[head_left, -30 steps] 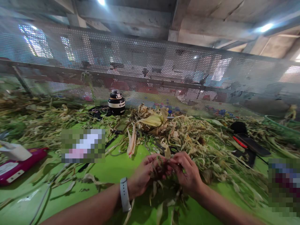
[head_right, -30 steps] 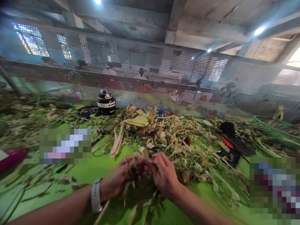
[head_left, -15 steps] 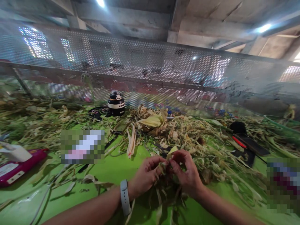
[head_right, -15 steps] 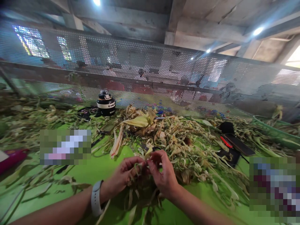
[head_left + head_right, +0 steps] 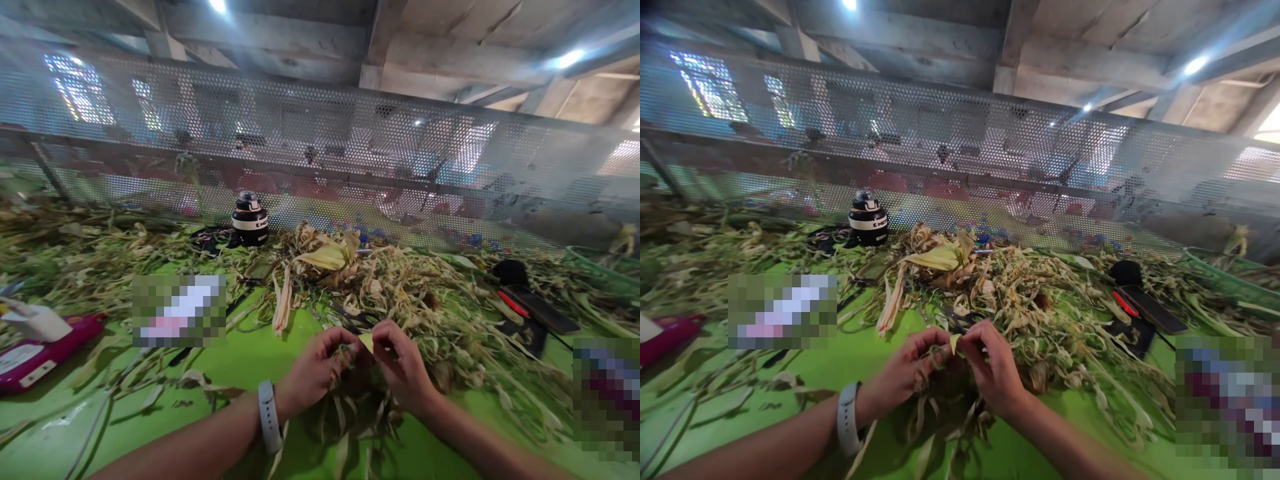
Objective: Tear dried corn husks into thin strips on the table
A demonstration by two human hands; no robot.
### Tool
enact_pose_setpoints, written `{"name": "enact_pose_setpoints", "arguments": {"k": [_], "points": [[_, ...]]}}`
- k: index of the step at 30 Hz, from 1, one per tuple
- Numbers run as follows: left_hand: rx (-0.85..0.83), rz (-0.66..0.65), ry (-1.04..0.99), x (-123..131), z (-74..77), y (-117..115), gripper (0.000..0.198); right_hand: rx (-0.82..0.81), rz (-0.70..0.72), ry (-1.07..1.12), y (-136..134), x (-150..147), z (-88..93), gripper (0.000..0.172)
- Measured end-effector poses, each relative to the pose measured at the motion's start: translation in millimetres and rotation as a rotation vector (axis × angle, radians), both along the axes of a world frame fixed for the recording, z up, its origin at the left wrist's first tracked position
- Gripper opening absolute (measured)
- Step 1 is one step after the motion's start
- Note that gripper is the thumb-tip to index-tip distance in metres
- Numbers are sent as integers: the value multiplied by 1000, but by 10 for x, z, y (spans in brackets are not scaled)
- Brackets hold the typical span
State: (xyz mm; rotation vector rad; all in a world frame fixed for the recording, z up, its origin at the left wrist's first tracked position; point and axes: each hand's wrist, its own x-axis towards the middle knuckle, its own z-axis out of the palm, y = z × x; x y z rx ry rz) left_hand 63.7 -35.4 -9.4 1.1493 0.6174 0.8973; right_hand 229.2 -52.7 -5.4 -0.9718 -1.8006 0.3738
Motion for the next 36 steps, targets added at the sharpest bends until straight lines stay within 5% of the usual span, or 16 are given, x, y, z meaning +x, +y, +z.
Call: {"name": "enact_pose_setpoints", "arguments": {"k": [11, 24, 36], "points": [[-168, 29, -71, 20, 80, -17, 39, -22, -20, -16, -4, 43, -63, 4], [-369, -44, -227, 1, 86, 7, 27, 333, 10, -271, 67, 145, -62, 21], [-285, 8, -147, 15, 92, -50, 33, 169, -121, -232, -24, 1, -49, 7]]}}
